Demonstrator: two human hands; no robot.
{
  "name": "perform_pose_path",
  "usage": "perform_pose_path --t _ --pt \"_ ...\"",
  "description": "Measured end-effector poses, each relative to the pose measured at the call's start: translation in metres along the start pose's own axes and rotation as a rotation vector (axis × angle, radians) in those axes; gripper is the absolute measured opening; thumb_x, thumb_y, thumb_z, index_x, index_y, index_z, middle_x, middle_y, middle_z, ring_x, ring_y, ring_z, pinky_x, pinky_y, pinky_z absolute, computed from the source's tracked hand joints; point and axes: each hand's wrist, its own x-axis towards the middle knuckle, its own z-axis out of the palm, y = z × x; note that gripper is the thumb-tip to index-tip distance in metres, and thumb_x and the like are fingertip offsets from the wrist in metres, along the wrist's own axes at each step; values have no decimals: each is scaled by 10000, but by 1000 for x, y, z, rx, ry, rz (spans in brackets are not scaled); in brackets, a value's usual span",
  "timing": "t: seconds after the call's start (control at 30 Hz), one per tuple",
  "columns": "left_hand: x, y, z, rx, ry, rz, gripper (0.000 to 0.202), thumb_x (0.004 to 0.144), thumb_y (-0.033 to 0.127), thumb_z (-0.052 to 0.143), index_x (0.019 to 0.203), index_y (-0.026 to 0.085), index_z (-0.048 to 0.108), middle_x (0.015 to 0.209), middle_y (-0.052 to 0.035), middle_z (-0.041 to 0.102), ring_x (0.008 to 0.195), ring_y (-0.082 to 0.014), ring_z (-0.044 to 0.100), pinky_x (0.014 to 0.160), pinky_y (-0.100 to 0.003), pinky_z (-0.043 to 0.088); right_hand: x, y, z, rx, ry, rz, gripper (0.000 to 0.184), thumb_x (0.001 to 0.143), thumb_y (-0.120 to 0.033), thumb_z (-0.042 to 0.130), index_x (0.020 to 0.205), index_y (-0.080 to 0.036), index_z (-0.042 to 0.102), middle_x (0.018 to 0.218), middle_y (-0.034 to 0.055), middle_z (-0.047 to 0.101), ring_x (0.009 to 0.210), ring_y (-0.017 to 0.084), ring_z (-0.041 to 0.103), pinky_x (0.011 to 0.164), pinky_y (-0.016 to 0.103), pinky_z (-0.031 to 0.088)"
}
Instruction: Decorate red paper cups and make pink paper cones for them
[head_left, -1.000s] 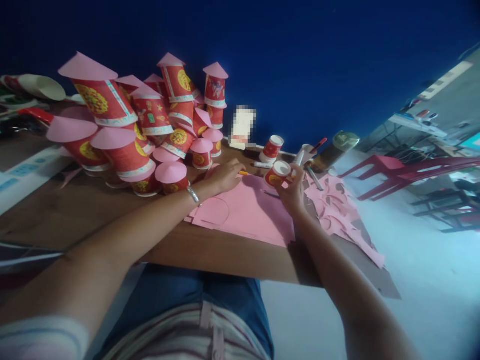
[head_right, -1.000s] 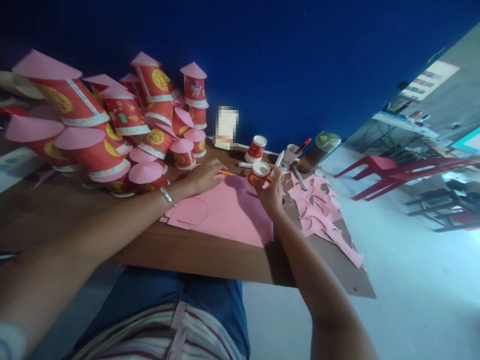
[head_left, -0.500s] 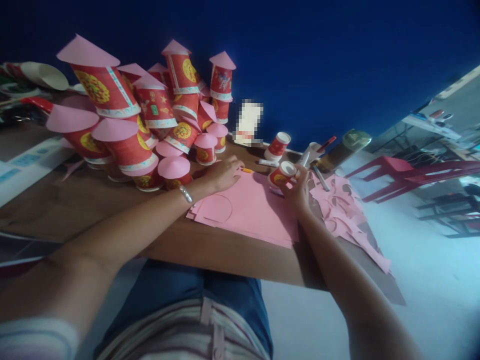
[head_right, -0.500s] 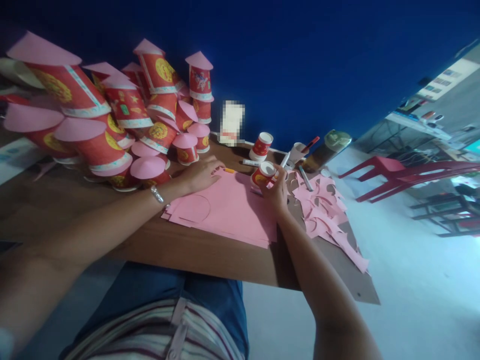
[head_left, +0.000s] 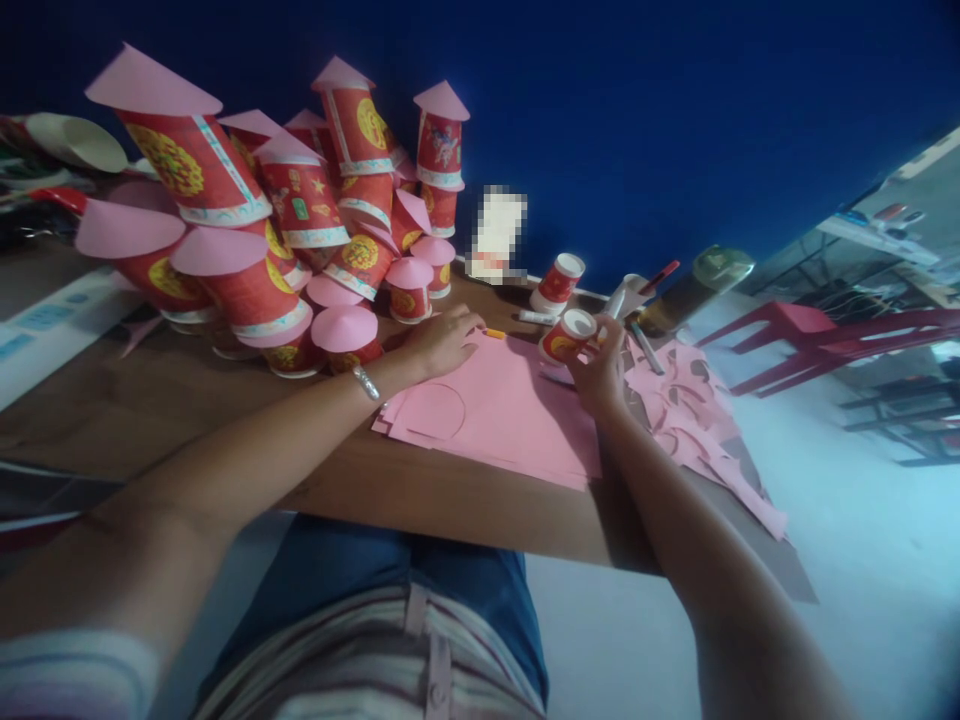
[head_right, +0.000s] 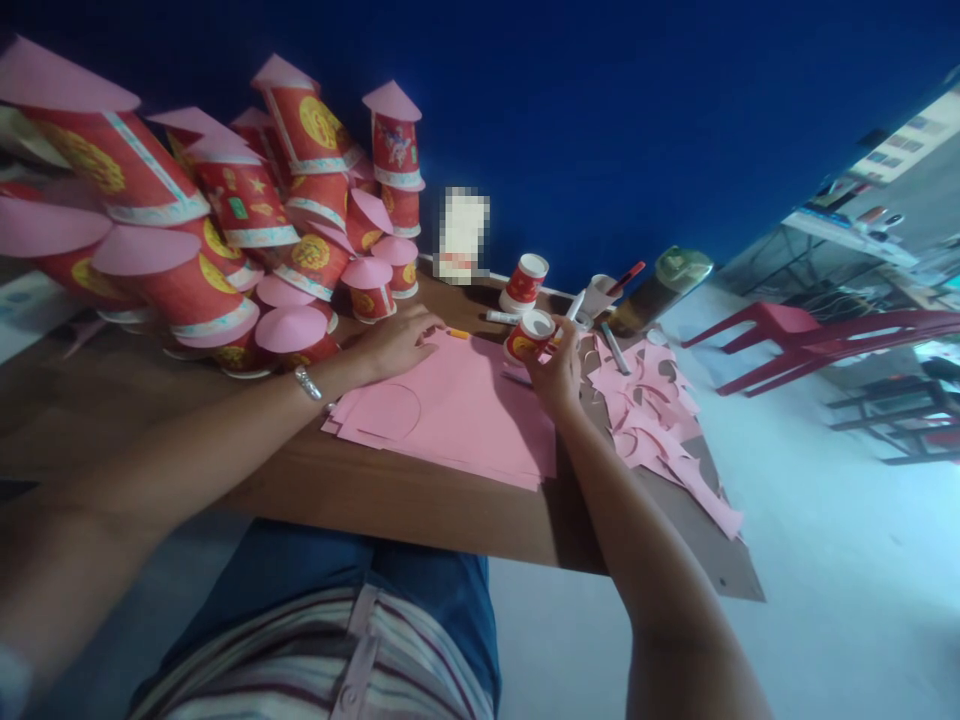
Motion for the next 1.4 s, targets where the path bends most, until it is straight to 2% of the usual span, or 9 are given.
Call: perform_pose_path --t 0.2,0.47,0.67,0.83,0.97,1.2,1.3,1.4 --pt "-4 1 -3 7 -11 -10 300 894 203 579 1181 187 664 1128 -87 645 988 -205 636 901 -362 530 0 -2 2 42 13 60 626 760 -315 732 1320 -243 459 1275 110 587 1042 250 669 894 497 607" --pt "-13 5 -10 -20 -67 22 373 873 235 605 1242 207 653 1271 -95 635 1144 -229 620 1000 -370 513 7 4 6 56 67 36 597 726 -293 713 1277 -251 488 1249 85 592 1017 223 670 855 442 634" --pt "-15 -2 -6 29 -117 77 289 849 263 629 1124 190 683 1263 -92 666 1208 -273 567 1106 -431 430 8 5 5 23 66 52 616 723 -297 728 1291 -263 492 1245 86 617 973 226 681 823 445 640" --pt "-15 5 -8 -3 -88 77 307 863 244 618 1165 210 668 1299 -77 661 1219 -253 574 1120 -422 418 6 4 1 4 57 33 631 724 -284 726 1307 -269 485 1282 90 605 1063 249 663 880 477 623" --pt "-16 10 -9 -4 -92 63 313 871 247 624 1176 191 667 1291 -94 661 1201 -254 585 1093 -417 447 4 2 0 47 31 53 640 742 -303 735 1321 -278 465 1262 83 605 1027 229 667 863 464 630" --pt "-15 3 -4 38 -89 97 302 866 205 608 1161 188 672 1281 -80 667 1247 -256 560 1148 -424 408 5 3 3 14 43 67 598 755 -298 712 1306 -243 487 1250 97 616 1033 240 674 867 460 617" --pt "-16 1 -7 88 -94 88 358 884 200 587 1237 193 650 1281 -87 649 1248 -250 568 1130 -414 426 4 -5 -4 -61 109 10 545 801 -278 682 1314 -238 500 1274 103 621 1112 254 650 949 497 570" --pt "-18 -1 -11 117 -83 72 398 899 196 564 1292 185 627 1266 -97 638 1218 -242 584 1073 -386 473 -1 -28 -16 -46 169 -96 442 883 -302 658 1298 -236 521 1266 103 633 1158 254 635 1006 505 529"
